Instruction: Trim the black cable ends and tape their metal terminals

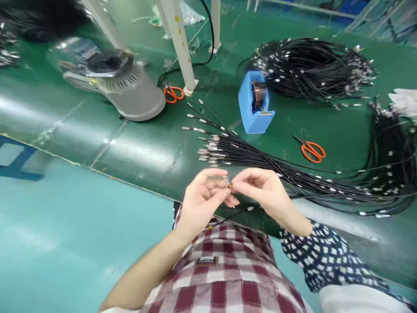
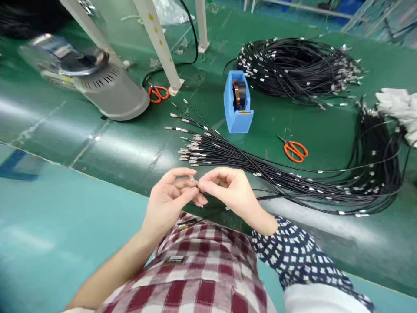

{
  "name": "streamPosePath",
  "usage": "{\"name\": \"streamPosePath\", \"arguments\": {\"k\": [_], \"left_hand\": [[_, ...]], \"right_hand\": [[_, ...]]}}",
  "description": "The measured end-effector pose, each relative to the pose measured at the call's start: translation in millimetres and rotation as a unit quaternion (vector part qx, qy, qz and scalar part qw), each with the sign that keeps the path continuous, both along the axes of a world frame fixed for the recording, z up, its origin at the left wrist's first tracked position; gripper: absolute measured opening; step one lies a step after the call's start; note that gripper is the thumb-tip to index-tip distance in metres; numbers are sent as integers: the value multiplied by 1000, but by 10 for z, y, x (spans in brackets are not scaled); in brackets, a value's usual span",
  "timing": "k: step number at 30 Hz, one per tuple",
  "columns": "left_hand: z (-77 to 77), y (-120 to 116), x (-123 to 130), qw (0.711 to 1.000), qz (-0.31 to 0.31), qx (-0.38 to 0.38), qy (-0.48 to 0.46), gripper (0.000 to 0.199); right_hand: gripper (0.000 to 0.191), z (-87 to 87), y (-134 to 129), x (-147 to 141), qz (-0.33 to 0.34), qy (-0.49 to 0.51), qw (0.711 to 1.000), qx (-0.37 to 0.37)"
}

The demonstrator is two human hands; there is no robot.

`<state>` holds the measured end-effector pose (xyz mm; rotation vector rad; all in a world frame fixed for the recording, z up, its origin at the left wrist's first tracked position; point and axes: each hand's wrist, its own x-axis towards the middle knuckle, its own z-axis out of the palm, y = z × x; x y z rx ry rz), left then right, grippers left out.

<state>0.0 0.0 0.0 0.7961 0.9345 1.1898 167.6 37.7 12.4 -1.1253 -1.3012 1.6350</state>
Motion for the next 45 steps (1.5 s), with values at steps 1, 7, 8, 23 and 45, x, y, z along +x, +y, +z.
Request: {"name": "streamPosePath", "arguments": {"k": [1, 7, 8, 23, 45], "left_hand": [[2, 8, 0, 1000, 0, -2, 5, 31], [43, 30, 17, 999, 3, -15, 34, 32], [49, 31, 21, 999, 5, -17, 36, 31], [27, 52, 41, 999, 9, -34, 13, 28], [-3, 57, 56, 1000, 2, -31, 2, 21]], "right_hand": [[20, -4, 3, -2, 0, -3, 1000, -3], [22, -8, 16, -10, -7, 0, 1000, -18], [22, -8, 18, -9, -8, 2, 1000, -18], [20, -39, 15, -43, -43, -10, 999, -4], [17, -71, -58, -114, -74, -57, 994, 54]]}}
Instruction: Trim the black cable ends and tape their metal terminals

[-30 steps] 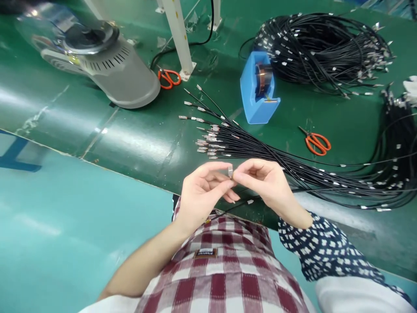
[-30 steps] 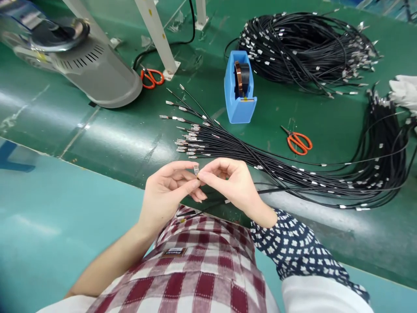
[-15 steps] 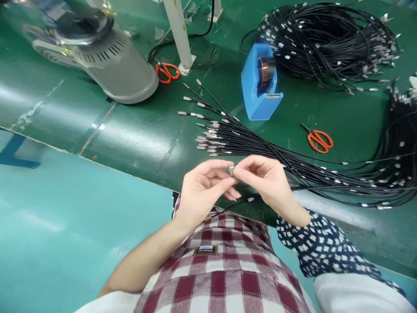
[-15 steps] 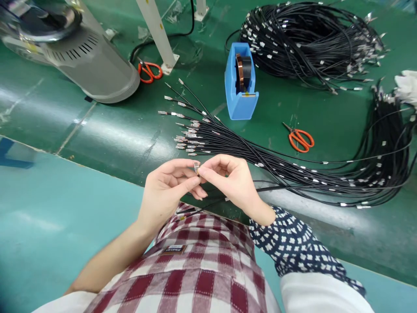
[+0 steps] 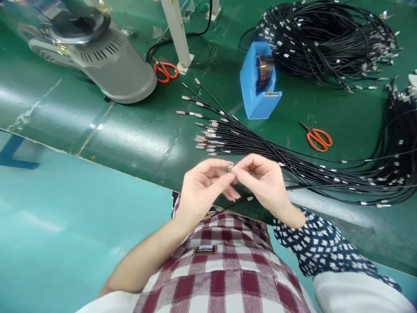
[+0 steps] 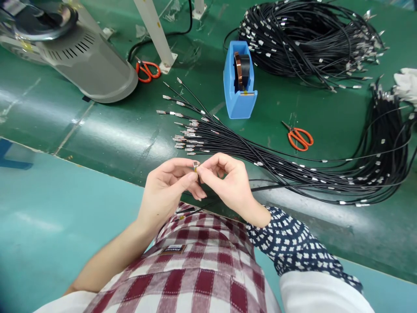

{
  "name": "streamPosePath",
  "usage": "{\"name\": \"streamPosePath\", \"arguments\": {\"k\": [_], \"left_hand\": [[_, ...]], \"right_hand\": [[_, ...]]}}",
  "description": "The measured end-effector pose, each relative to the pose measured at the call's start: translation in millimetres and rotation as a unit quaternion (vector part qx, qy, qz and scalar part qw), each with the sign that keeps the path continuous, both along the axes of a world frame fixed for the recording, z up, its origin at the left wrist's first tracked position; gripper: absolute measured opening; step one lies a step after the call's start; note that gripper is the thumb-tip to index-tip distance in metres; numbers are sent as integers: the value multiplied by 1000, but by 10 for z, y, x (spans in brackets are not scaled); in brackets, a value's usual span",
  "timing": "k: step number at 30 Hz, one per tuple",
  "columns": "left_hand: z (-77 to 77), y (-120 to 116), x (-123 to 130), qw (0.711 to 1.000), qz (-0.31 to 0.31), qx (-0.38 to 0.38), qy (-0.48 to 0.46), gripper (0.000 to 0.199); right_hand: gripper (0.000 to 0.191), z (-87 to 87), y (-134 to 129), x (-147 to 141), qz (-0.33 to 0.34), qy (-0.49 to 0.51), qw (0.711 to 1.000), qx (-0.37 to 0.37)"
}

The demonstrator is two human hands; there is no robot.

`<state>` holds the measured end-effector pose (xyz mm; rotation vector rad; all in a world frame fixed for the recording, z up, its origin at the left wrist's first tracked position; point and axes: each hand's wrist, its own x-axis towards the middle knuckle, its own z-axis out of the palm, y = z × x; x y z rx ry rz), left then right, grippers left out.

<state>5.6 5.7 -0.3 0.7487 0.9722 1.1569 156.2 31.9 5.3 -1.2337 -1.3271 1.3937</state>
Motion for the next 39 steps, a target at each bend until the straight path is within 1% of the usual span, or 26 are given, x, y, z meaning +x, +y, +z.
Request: {"name": "streamPosePath", "arguments": {"k": [5, 9, 14, 19, 22, 26, 29, 32, 34, 37, 39], "left_hand": [[-16, 15, -16, 1000, 6, -12, 12, 15], [-22, 33, -33, 1000, 10, -16, 9, 16], [-17, 40, -44, 1000, 10, -24, -3, 14], [-22, 45, -38, 999, 11, -30, -8, 16], [-30, 49, -35, 1000, 15, -27, 1, 19], [-47, 43, -33, 1000, 19, -17, 10, 16], [-74, 44, -22, 999, 26, -17, 17, 17], [-118, 53, -2, 999, 38, -22, 28, 20], [-147, 56, 9, 998, 43, -22, 31, 21], [-172, 50, 20, 998, 45, -20, 25, 21], [-171, 41, 24, 999, 44, -17, 19, 20]], "right_hand": [[23, 27, 6, 19, 25, 11, 999, -30], [25, 2, 43, 57, 53, 61, 995, -64], [18, -44, 76, 106, 67, 80, 993, -57], [18, 0, 73, 102, 53, 56, 996, -45], [19, 28, 68, 91, 47, 25, 998, -25], [14, 29, 57, 78, 38, -39, 998, 18], [11, 14, 37, 69, 24, -99, 991, 81], [11, 6, 8, 58, 10, -162, 973, 164], [11, 8, -10, 50, 9, -192, 960, 204], [12, 16, -22, 44, 9, -207, 951, 228], [12, 16, -16, 44, 7, -204, 954, 221]]}}
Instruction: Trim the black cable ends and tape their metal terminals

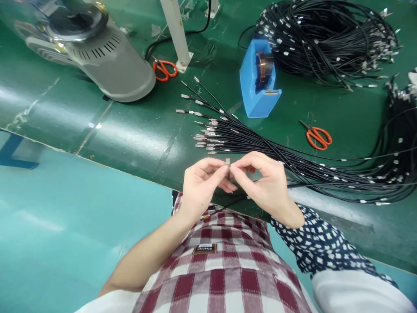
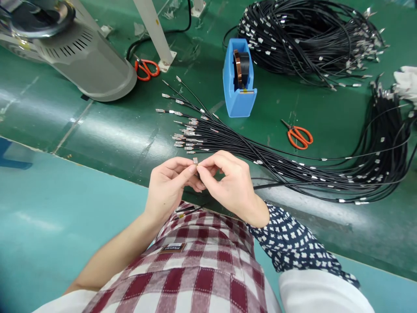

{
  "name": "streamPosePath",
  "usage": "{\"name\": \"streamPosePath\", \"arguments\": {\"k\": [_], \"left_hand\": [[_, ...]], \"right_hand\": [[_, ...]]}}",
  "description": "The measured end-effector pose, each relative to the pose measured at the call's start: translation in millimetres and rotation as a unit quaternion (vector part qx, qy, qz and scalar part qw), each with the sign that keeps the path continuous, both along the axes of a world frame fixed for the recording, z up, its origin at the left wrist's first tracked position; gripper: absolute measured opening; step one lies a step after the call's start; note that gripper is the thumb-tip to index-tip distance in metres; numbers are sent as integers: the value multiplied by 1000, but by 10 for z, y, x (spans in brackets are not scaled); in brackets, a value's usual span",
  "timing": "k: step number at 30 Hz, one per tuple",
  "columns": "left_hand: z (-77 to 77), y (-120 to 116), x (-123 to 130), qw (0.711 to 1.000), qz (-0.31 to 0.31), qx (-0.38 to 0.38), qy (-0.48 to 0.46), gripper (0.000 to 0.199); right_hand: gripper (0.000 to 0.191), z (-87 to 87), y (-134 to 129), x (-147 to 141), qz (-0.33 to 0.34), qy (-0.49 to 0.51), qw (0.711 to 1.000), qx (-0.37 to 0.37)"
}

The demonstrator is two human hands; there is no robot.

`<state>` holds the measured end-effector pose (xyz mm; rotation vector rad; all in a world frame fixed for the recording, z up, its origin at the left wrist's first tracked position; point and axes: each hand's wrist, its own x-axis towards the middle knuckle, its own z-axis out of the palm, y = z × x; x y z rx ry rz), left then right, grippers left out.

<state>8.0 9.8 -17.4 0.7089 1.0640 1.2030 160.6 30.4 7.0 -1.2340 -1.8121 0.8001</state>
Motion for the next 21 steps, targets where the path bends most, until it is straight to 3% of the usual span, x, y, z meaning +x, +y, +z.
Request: {"name": "streamPosePath", "arguments": {"k": [3, 8, 14, 21], "left_hand": [[24, -14, 6, 1000, -1, 4, -8, 17], [61, -24, 17, 1000, -3, -9, -8, 19], [83, -11, 10, 999, -11, -35, -27, 25], [82, 1, -22, 997, -34, -48, -49, 24]], "right_hand": [[12, -11, 27, -2, -3, 52, 996, -74], [19, -34, 72, -18, 4, 174, 957, -230], [26, -40, 86, -29, 4, 205, 945, -256], [19, -56, 107, -16, 6, 213, 944, -253]]}}
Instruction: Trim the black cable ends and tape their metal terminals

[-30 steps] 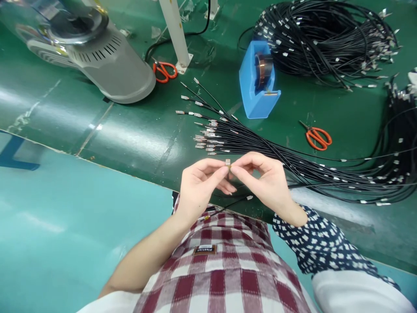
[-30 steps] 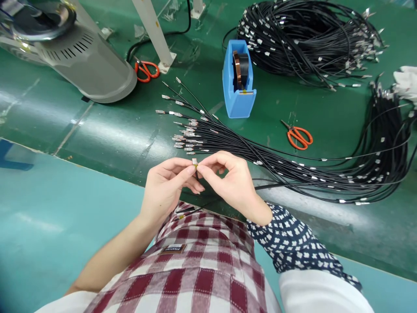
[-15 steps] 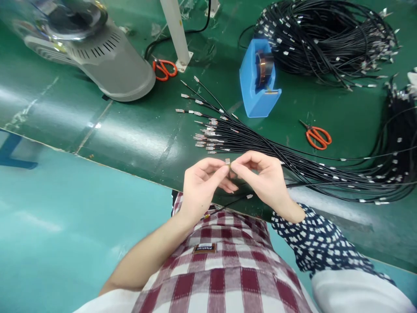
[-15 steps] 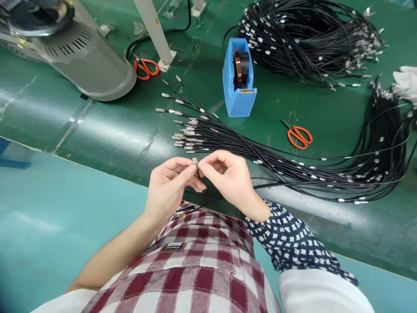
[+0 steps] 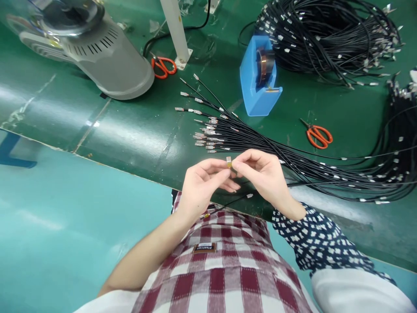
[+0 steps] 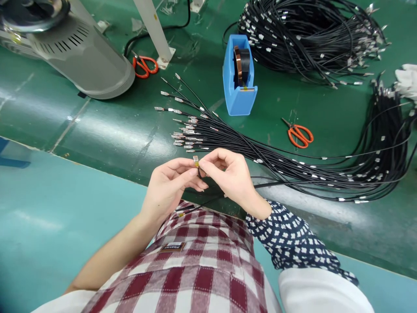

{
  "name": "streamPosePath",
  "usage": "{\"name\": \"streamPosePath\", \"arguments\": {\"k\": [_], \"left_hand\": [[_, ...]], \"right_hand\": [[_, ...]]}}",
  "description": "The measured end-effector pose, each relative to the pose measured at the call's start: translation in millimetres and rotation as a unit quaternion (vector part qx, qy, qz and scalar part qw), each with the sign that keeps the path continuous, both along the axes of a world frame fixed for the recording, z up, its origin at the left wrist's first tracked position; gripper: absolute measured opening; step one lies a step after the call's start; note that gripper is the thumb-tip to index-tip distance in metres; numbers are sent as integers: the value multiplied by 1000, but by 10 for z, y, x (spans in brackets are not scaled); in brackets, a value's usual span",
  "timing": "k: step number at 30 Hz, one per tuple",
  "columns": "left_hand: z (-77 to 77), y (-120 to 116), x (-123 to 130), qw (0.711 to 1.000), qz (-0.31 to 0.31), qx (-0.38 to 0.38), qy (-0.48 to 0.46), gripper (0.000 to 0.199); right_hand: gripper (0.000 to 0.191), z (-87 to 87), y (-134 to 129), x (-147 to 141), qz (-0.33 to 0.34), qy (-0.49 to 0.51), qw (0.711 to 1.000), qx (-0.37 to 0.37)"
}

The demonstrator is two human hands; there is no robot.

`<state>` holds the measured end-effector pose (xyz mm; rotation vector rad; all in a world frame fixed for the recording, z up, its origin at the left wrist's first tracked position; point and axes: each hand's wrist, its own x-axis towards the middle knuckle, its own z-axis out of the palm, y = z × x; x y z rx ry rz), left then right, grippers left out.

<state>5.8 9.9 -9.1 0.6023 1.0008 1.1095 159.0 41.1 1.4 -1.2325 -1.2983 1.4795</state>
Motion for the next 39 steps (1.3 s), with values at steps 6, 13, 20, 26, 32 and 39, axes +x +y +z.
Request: {"name": "streamPosePath", "arguments": {"k": [6, 13, 20, 26, 32, 39], "left_hand": [[-25, 9, 8, 1000, 0, -9, 15, 24], [-32, 9, 1, 1000, -1, -10, 3, 20], [-32, 9, -8, 1000, 8, -9, 2, 19], [-21, -10, 3, 1000, -5, 2, -3, 14], [-32, -17, -9, 1000, -9, 4, -6, 14], [-24, -13, -4, 1000, -11, 6, -9, 12]], "right_hand": [[15, -9, -34, -1, -2, -72, 995, 62], [12, -9, -102, 6, 1, -160, 968, 195], [10, -8, -67, 11, 2, -65, 991, 117], [16, -4, -13, 16, 15, -20, 999, 30], [18, -2, -2, 14, 16, -13, 1000, 16], [20, 2, -3, 10, 9, -17, 1000, 17]]}}
